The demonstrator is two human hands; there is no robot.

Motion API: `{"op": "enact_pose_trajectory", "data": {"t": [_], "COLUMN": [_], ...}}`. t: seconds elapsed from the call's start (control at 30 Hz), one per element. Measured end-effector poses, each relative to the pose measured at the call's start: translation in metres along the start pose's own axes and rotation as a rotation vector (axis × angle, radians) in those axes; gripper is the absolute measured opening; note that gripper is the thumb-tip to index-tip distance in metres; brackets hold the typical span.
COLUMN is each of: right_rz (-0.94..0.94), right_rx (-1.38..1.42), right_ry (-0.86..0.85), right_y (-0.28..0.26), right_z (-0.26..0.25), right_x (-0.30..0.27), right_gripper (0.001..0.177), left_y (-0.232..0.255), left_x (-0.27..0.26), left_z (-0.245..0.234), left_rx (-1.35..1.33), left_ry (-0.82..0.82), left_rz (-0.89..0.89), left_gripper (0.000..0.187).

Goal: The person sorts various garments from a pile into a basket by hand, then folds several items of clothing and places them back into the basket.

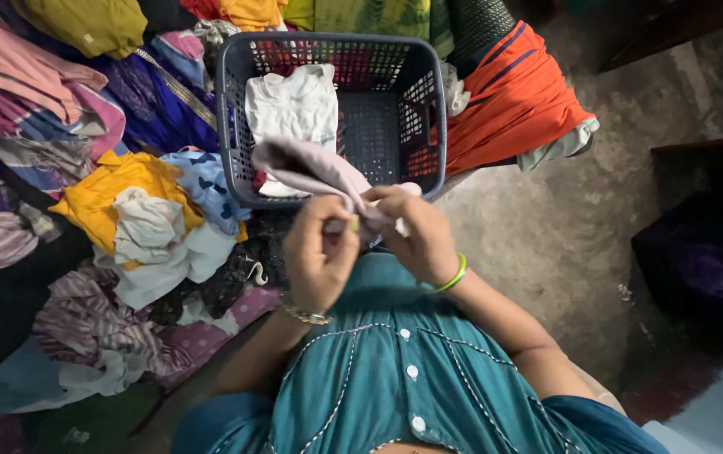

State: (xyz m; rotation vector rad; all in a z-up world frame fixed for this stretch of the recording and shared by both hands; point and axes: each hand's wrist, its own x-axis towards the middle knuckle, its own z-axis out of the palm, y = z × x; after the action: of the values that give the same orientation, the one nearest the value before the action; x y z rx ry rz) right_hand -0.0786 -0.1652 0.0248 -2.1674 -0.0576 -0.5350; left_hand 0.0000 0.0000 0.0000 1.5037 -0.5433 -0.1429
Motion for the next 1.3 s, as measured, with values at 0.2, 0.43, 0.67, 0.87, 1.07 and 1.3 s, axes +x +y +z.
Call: {"op": "enact_pose_trajectory", "data": {"t": [0.2,0.43,0.67,0.87,1.07,1.3], "right_rz": [-0.146,0.154,0.178,0.058,-0.152,-0.115], "right_rx": [-0.053,0.016,0.091,-0.348,-0.401,-0.400], "right_ry": [-0.142,-0.179,0.020,0.017,0.248,-0.011], "right_y": [0.007,0.021,0.042,0.080,0.102,0.195], "right_z": [-0.005,-0.007,-0.027,-0.028,-0.010,0.089], "right_x": [-0.005,-0.036,0.004,0.084,0.116,0.057], "right_gripper": [0.067,0.028,0.027,0.037,0.039,0.014], "left_y": [0.008,0.003,-0.020,-0.036,-0.049,-0.183], "left_x": [-0.010,0.006,0.040,0.116,0.157,0.118], "left_z": [-0.007,-0.027,-0.080,-0.075,-0.082,-0.093], "left_rx": [-0.168,0.560,0.795,0.965,0.861,1.143], "left_ry": [-0.210,-0.322,-0.408,-0.238,-0.083,-0.282], "left_rz": [0.115,0.600,0.249,0.318,0.564,0.415], "left_gripper": [0.023,0.038,0.032,0.023,0.025,0.010]}}
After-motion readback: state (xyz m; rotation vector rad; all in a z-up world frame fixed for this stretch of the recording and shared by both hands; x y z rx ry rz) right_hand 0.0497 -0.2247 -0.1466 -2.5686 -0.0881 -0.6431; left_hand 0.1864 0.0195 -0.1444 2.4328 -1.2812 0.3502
